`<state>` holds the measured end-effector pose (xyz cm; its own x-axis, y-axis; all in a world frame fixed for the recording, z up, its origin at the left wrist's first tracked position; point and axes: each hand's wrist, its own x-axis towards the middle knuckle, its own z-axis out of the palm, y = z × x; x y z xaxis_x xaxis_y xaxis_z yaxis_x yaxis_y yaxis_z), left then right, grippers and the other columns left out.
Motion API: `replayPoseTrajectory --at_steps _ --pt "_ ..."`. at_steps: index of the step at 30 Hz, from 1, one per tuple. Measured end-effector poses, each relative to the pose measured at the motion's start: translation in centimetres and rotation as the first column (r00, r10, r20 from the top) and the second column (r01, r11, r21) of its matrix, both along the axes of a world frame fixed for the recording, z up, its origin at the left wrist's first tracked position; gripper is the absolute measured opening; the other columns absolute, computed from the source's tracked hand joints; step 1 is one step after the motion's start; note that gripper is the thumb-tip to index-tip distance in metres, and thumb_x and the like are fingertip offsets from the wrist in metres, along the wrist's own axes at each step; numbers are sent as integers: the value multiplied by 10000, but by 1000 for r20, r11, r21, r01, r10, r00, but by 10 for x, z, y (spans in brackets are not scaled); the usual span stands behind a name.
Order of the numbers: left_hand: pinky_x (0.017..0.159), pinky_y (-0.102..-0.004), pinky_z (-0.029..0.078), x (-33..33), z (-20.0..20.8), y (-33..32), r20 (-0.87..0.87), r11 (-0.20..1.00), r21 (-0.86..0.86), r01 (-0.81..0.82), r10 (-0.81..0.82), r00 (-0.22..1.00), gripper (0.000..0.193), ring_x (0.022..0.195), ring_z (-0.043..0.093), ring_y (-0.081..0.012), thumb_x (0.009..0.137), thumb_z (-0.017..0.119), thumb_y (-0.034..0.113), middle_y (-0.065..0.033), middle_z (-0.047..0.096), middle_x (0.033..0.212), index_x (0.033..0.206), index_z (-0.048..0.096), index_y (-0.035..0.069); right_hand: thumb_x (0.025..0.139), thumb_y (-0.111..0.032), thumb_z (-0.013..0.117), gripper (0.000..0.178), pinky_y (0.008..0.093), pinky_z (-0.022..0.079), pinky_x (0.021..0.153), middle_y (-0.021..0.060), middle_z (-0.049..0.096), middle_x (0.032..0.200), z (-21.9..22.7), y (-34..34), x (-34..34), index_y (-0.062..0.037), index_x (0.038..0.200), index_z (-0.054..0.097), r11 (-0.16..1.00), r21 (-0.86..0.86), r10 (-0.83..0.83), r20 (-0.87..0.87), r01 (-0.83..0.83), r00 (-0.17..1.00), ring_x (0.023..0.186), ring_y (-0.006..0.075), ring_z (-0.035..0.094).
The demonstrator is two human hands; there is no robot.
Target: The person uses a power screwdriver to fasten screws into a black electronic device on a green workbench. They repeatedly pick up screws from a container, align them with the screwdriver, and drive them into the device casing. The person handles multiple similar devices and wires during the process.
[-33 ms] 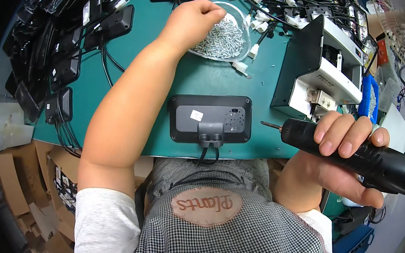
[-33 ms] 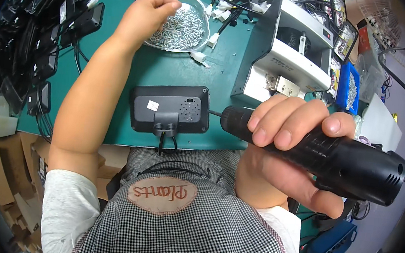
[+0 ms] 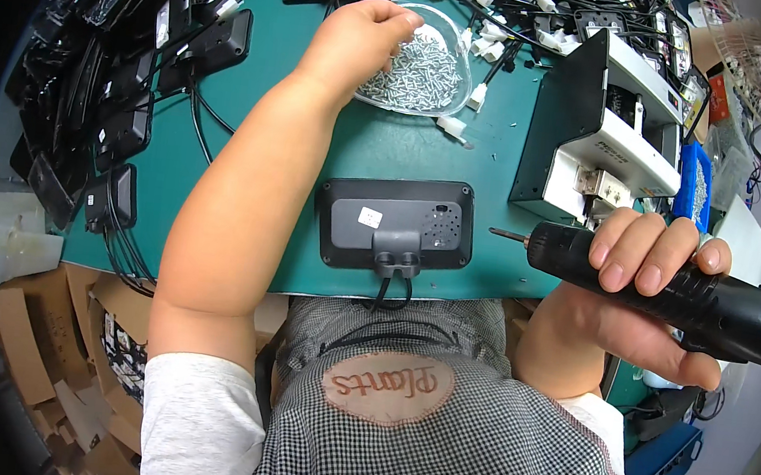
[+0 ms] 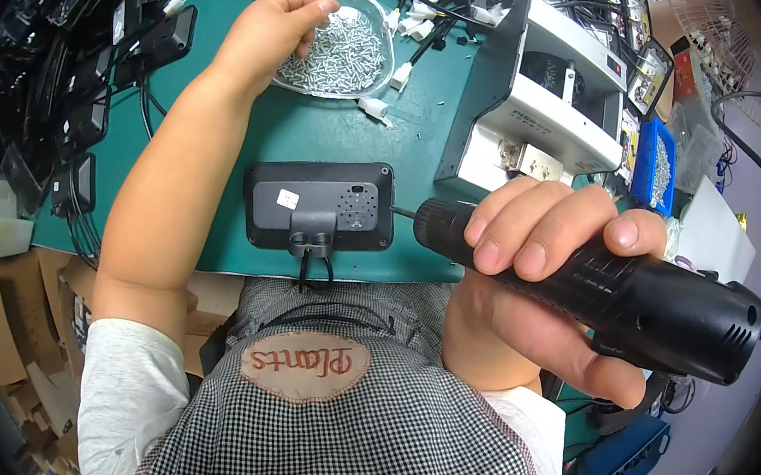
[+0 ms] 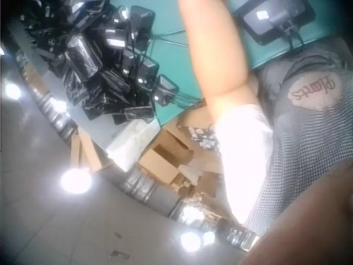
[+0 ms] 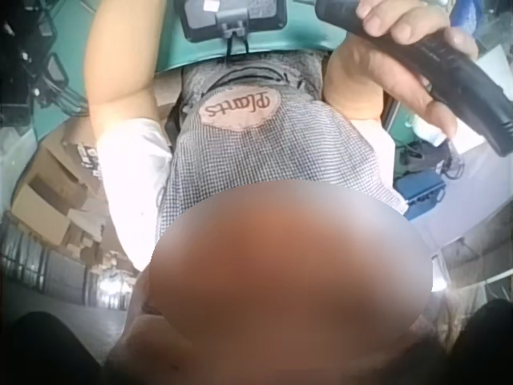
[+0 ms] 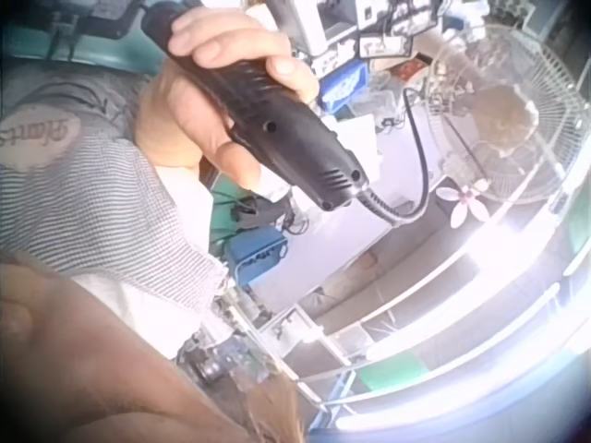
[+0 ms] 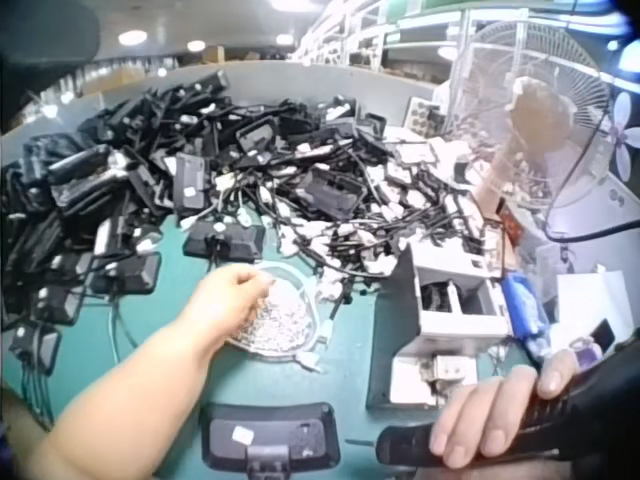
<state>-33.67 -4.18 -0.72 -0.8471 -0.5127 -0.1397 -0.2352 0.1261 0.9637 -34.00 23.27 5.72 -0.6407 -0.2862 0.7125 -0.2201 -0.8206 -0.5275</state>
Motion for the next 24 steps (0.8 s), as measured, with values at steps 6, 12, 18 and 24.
replayPoseTrajectory --at_steps 6,12,18,24 --pt "632 -215 505 -6 -3 0 -172 687 726 0 182 968 253 751 549 -112 939 504 186 -78 545 895 1034 535 -47 714 -705 581 811 349 479 494 99 520 713 2 -5 2 -20 1122 431 1000 10 -20 29 20 999 523 216 541" --pt "645 -218 501 10 5 9 -293 617 785 43 309 905 296 772 568 -128 942 508 214 -79 572 914 1087 544 -42 719 -728 547 829 350 473 493 97 516 715 5 -9 2 -18 1133 432 999 -25 -25 22 25 999 527 218 539" --pt "616 -192 462 73 17 41 -289 529 840 119 250 924 301 769 555 -89 938 514 233 -26 585 924 1128 554 2 692 -680 613 773 319 433 530 58 505 746 9 -17 1 -38 1105 492 999 -27 37 -16 -37 999 569 175 515" --pt "417 -169 362 127 18 77 -156 487 873 -1 281 947 187 558 505 -63 919 555 208 -34 594 796 974 542 29 682 -622 661 695 303 422 545 30 511 740 12 -19 13 -49 1045 510 997 -54 51 55 -48 997 572 152 508"
